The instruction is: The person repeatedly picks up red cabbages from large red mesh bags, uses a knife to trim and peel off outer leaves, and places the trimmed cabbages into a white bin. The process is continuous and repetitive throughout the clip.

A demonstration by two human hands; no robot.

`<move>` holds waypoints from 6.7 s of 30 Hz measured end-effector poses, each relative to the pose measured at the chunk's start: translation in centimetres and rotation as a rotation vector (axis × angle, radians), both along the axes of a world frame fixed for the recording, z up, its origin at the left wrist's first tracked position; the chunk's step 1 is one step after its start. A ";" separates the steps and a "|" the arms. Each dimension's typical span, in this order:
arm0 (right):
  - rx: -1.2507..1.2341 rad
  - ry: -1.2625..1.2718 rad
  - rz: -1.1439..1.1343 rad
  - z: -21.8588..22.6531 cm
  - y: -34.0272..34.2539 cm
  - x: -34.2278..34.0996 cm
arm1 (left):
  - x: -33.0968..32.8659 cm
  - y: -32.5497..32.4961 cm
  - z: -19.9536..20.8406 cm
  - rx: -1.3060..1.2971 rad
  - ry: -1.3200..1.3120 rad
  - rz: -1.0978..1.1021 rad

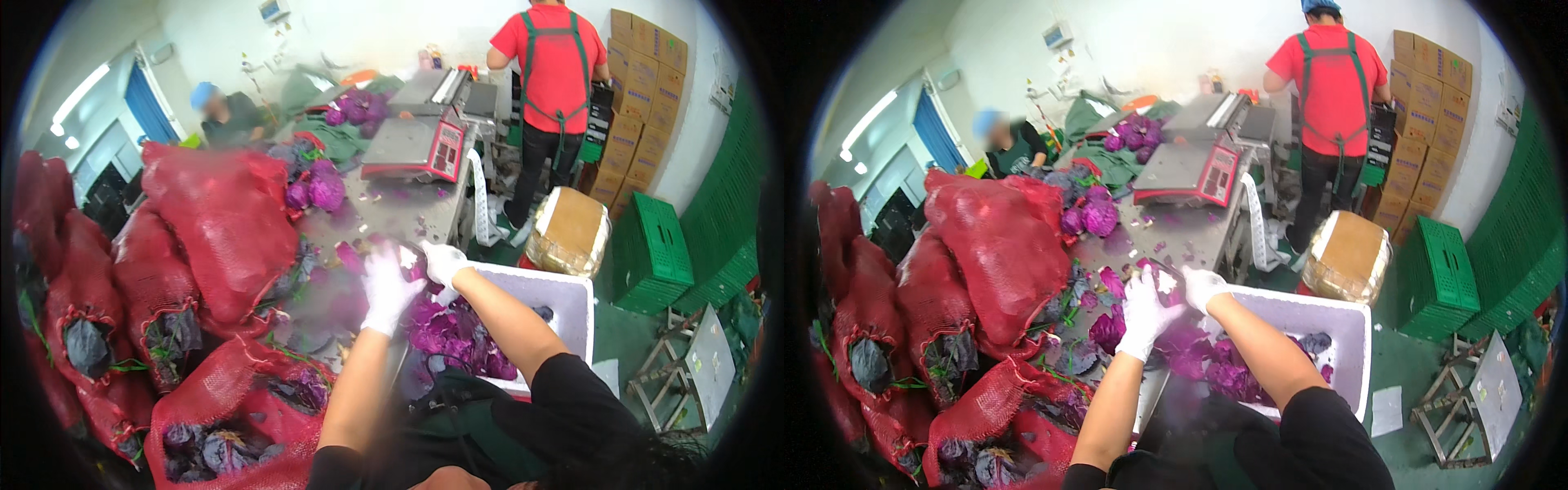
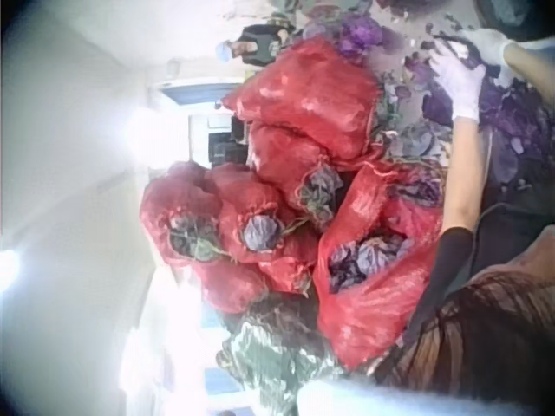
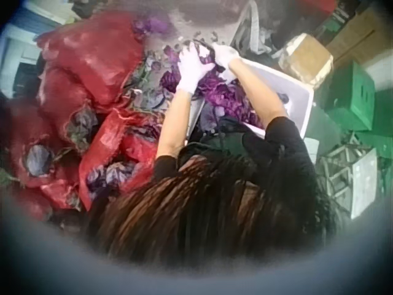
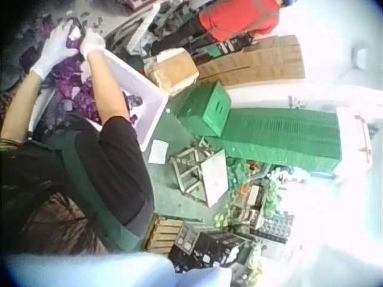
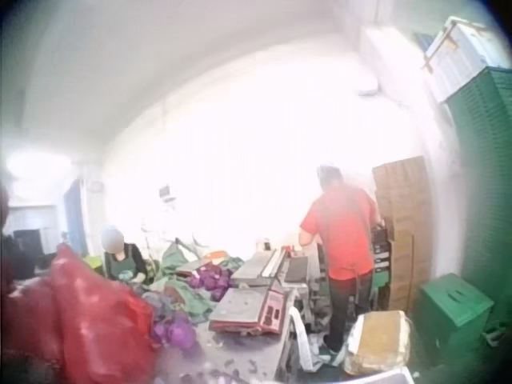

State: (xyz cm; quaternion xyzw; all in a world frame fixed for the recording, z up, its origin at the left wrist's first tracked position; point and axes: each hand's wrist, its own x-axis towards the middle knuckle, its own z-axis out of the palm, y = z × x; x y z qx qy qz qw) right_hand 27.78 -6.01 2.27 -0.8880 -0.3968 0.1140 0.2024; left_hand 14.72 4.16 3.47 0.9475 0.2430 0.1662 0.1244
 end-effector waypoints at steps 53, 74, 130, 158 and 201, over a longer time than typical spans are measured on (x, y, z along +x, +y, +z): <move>-0.073 0.401 -0.246 -8.8 -3.6 0.2 | -6.8 0.8 -1.9 -0.091 -0.358 -0.177; 0.489 0.090 0.246 -1.6 -3.3 -4.1 | -5.8 2.7 -2.5 -0.077 -0.343 -0.261; 0.244 -0.052 -0.030 -6.7 -1.9 -1.7 | -7.6 -1.3 0.4 -0.037 0.007 -0.013; 0.748 0.779 -0.045 -3.3 -3.9 -6.1 | -9.6 -1.2 -0.5 -0.182 -0.117 0.024; 0.573 0.321 0.295 0.9 -2.4 -4.1 | -11.1 -2.4 2.4 -0.007 0.281 -0.001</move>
